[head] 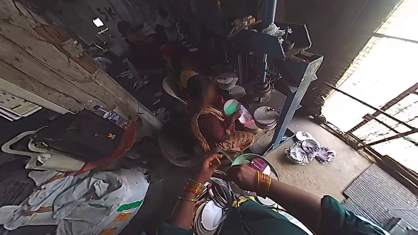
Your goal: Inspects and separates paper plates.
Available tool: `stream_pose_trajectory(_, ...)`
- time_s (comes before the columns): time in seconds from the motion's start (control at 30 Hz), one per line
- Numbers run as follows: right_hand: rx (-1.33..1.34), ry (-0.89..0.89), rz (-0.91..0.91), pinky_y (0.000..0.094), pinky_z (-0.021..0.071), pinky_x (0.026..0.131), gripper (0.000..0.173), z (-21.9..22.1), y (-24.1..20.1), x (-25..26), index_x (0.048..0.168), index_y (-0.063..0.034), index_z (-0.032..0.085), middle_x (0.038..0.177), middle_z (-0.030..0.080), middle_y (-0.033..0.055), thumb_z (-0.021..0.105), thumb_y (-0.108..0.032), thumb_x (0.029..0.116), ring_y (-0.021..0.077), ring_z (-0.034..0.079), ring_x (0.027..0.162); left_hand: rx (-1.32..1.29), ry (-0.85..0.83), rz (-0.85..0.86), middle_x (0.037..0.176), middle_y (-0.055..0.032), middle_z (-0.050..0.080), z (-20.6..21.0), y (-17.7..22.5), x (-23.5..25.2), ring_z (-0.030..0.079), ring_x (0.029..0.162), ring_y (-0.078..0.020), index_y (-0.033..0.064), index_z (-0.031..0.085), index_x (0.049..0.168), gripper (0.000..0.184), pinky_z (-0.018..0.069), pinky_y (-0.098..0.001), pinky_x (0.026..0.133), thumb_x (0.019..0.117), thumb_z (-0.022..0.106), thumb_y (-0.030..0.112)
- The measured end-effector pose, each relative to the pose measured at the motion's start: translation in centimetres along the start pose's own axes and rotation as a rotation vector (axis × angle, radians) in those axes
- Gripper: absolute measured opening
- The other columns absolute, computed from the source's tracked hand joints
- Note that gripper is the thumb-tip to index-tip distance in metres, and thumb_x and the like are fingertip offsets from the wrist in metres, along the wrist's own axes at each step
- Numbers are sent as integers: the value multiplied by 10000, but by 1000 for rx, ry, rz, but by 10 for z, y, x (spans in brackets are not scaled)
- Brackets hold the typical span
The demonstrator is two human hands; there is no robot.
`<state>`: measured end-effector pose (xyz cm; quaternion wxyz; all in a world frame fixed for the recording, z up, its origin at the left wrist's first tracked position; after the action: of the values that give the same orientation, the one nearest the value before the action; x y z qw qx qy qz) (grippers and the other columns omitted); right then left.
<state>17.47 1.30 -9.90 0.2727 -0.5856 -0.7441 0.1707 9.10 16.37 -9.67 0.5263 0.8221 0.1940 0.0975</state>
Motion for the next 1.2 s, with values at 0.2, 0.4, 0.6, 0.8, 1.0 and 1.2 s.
stream_pose_trajectory(0.2,232,310,17,460,580,871,142,-34,3,-22,927,55,753,938,748,198,623,-2,932,326,736,911,440,137,255,1005,-188,757,21,-52,-60,723,978,-367,-49,762,1035,323,540,-549,934,831,762,201)
stream_pose_trajectory(0.4,507,323,447,371,615,768,203,-37,33,-49,1096,82,702,907,730,173,581,-18,968,201,724,752,207,418,159,886,-119,765,-13,-58,-75,734,809,-94,-72,751,902,142,589,-245,831,878,666,40)
stream_pose_trajectory(0.6,93,153,453,586,551,874,173,-18,22,-47,975,51,738,996,730,229,578,-15,964,402,715,983,130,380,-299,724,-30,623,-19,-20,-42,598,617,-88,-52,657,1038,190,512,-251,605,1049,508,65)
stream_pose_trajectory(0.8,139,-197,265,634,505,938,219,29,-3,-6,1131,56,699,1132,692,271,545,-9,989,462,668,1080,-149,260,-65,997,-45,701,5,1,-29,587,631,3,-79,591,1115,198,498,-162,575,984,457,-18)
stream_pose_trajectory(1.0,242,-15,202,570,532,935,207,11,-7,-12,1066,47,736,1057,728,237,558,-31,993,405,703,1028,288,-142,54,1258,-144,706,3,-53,-57,585,1254,-335,-3,747,1165,483,390,-509,1114,757,836,238)
stream_pose_trajectory(1.2,376,223,280,461,587,828,214,-9,0,-35,1003,80,732,969,725,220,552,-36,999,317,719,830,277,142,80,990,-168,748,-4,-71,-96,712,912,-235,-56,762,996,440,572,-389,831,839,698,351)
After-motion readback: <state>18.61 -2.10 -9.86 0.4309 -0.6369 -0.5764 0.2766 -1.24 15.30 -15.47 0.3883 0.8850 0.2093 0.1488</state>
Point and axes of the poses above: each hand's wrist, its own x-axis towards the middle knuckle, its own z-axis out of the palm, y = z × x, the point moved 5 cm from there along x, towards the middle knuckle
